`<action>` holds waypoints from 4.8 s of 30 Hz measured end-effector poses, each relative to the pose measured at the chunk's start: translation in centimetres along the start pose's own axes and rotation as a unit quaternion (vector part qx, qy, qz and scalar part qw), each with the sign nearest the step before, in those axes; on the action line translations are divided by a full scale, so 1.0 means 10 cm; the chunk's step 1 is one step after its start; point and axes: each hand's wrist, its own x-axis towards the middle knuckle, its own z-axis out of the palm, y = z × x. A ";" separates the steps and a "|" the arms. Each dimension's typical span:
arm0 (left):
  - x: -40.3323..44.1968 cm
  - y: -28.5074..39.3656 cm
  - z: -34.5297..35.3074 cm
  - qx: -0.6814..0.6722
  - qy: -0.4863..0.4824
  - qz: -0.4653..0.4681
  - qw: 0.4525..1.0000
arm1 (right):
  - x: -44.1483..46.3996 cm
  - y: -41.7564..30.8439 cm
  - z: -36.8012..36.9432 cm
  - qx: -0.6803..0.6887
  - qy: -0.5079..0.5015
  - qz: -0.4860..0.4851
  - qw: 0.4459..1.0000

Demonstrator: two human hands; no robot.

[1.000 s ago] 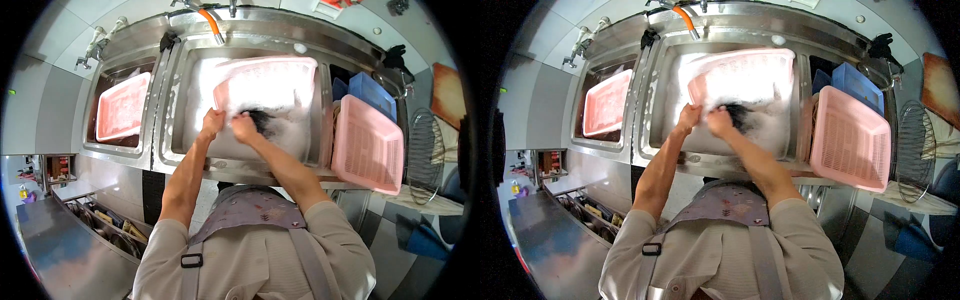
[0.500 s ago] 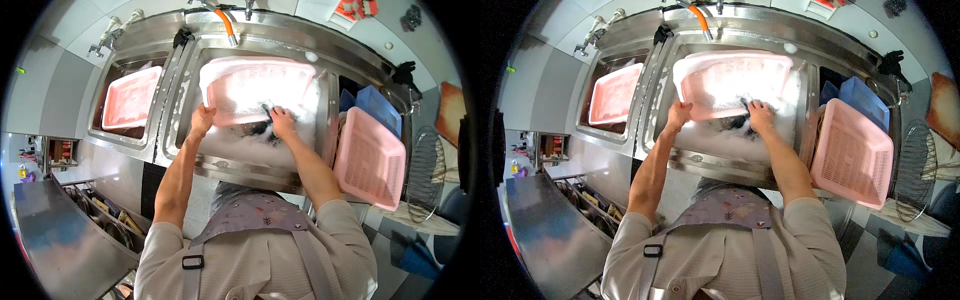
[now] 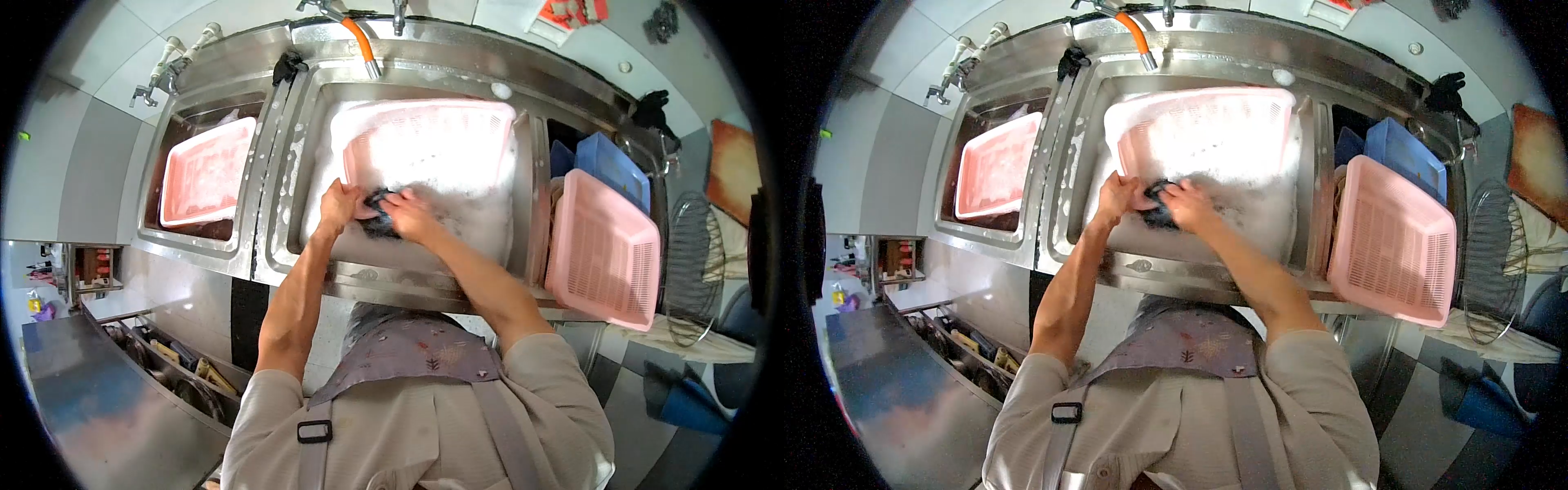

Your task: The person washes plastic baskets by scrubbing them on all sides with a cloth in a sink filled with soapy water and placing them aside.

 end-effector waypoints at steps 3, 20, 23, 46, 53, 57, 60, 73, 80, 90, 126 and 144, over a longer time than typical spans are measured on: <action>-0.03 -0.10 -0.05 0.060 0.022 0.025 0.998 | -0.31 0.49 -0.04 -0.014 0.026 0.037 0.999; -0.15 0.05 -0.14 -0.010 -0.047 -0.009 0.999 | 0.06 -0.32 -0.06 -0.073 -0.106 0.018 0.992; -0.08 -0.05 -0.15 -0.003 -0.036 0.001 0.999 | -0.17 0.11 -0.38 -0.010 -0.185 0.087 0.979; 0.00 -0.19 -0.01 0.097 0.003 0.019 0.995 | 0.17 -0.45 0.47 -0.040 0.115 -0.076 0.990; 0.10 -0.24 -0.15 0.181 0.019 0.014 0.983 | -0.42 0.44 -0.24 -0.102 -0.130 0.092 0.982; 0.22 -0.40 -0.12 0.095 0.026 0.041 0.994 | -0.65 0.83 -0.25 -0.141 -0.080 0.151 0.975; 0.19 -0.32 -0.11 0.076 0.027 0.035 0.996 | -0.64 0.76 -0.30 -0.158 -0.127 0.175 0.963; 0.21 -0.39 -0.01 0.023 0.009 0.035 0.999 | 0.03 -0.05 -2.00 0.256 0.198 0.084 0.942; -0.14 -0.07 0.03 0.051 0.098 0.145 0.983 | 1.18 -0.41 -1.65 0.029 0.296 -0.078 0.952; -0.17 -0.03 0.05 0.011 0.106 0.143 0.984 | 1.27 0.49 -1.12 -0.037 0.138 -0.036 0.989; 0.21 -0.18 -0.03 -0.273 -0.034 -0.106 0.956 | 1.31 -0.74 -1.00 -0.058 0.054 -0.052 0.996; -0.06 0.05 -0.11 -0.467 -0.208 -0.100 0.854 | -0.06 0.02 -0.58 0.264 -0.049 -0.129 0.955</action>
